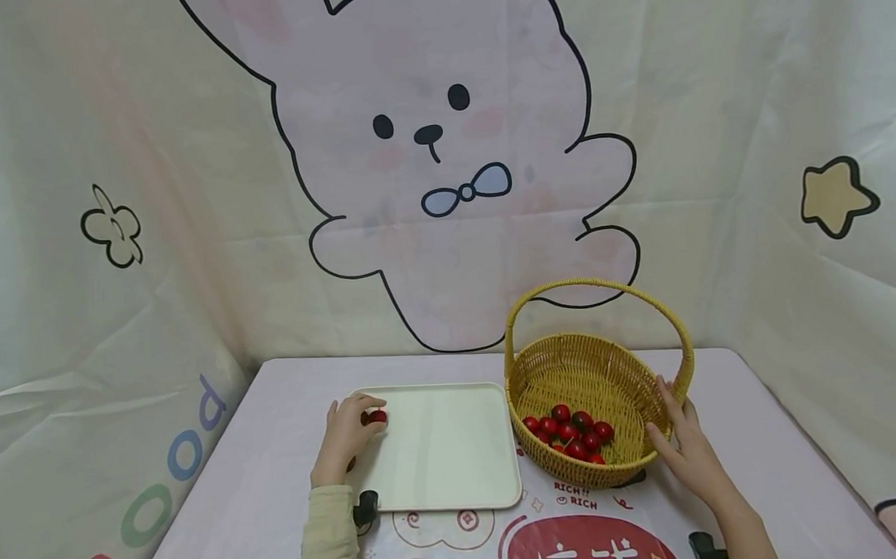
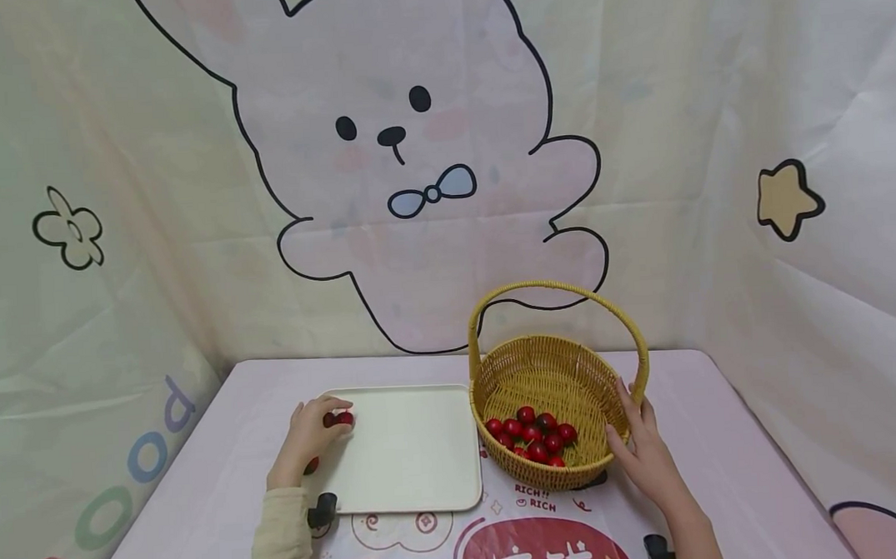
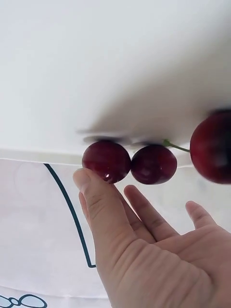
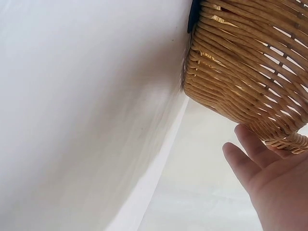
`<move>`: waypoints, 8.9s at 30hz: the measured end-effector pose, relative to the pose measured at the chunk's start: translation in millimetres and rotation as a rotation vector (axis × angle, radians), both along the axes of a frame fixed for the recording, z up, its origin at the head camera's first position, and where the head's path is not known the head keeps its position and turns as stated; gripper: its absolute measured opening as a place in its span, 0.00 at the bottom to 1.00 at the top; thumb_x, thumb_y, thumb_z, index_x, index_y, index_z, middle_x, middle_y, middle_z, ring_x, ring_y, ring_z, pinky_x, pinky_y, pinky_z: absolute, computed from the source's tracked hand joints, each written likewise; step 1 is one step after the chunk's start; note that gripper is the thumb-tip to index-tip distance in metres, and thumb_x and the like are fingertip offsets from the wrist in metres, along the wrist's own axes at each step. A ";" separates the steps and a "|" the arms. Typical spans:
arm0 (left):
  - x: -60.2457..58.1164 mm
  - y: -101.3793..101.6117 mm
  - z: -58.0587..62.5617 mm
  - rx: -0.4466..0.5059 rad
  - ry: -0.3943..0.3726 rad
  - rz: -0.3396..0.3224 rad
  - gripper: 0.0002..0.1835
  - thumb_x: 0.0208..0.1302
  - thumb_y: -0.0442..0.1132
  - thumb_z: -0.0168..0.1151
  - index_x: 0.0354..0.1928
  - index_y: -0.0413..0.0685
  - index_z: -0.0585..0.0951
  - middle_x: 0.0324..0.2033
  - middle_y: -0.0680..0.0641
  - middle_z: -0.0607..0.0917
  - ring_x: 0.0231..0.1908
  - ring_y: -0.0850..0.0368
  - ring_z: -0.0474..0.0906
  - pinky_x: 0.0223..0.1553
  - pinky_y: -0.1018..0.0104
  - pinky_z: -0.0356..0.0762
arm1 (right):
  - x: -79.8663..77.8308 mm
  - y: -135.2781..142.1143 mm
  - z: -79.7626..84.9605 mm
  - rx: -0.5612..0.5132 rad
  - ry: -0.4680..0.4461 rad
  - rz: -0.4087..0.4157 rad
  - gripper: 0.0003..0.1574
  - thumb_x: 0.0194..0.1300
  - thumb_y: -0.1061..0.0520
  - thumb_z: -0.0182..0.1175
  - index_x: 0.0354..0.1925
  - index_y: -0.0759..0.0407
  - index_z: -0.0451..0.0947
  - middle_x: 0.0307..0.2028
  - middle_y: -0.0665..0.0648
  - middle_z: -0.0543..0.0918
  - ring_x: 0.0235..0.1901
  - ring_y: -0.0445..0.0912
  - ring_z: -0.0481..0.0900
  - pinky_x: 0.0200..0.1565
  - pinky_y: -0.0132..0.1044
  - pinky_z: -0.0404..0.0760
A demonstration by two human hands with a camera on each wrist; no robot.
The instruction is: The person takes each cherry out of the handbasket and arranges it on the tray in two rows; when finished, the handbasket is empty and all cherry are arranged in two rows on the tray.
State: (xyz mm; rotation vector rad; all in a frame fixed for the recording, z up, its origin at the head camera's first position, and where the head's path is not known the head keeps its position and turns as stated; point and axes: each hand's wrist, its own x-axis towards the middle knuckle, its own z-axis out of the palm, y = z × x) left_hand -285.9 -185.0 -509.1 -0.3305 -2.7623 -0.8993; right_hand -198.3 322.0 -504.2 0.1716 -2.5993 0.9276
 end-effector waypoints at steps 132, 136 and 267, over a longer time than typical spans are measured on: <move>-48.6 241.6 61.2 -0.514 -0.394 -0.814 0.10 0.48 0.33 0.70 0.35 0.53 0.87 0.28 0.58 0.84 0.29 0.69 0.76 0.31 0.78 0.75 | 2.5 -2.0 -1.7 0.026 -0.005 -0.025 0.48 0.64 0.58 0.55 0.73 0.48 0.40 0.61 0.79 0.51 0.51 0.78 0.63 0.41 0.75 0.65; -48.2 241.7 60.9 -0.513 -0.398 -0.806 0.10 0.48 0.33 0.71 0.34 0.53 0.87 0.28 0.57 0.84 0.29 0.68 0.76 0.30 0.77 0.75 | 2.6 -2.1 -2.0 0.022 -0.003 -0.024 0.48 0.64 0.58 0.55 0.73 0.48 0.40 0.61 0.79 0.51 0.51 0.78 0.64 0.40 0.75 0.65; 38.7 26.6 5.4 0.049 0.103 -0.505 0.14 0.51 0.36 0.70 0.40 0.54 0.80 0.37 0.58 0.76 0.38 0.65 0.75 0.42 0.60 0.78 | 2.2 -2.2 -2.6 0.014 -0.003 -0.015 0.47 0.65 0.57 0.54 0.73 0.48 0.39 0.62 0.79 0.50 0.51 0.78 0.64 0.39 0.75 0.67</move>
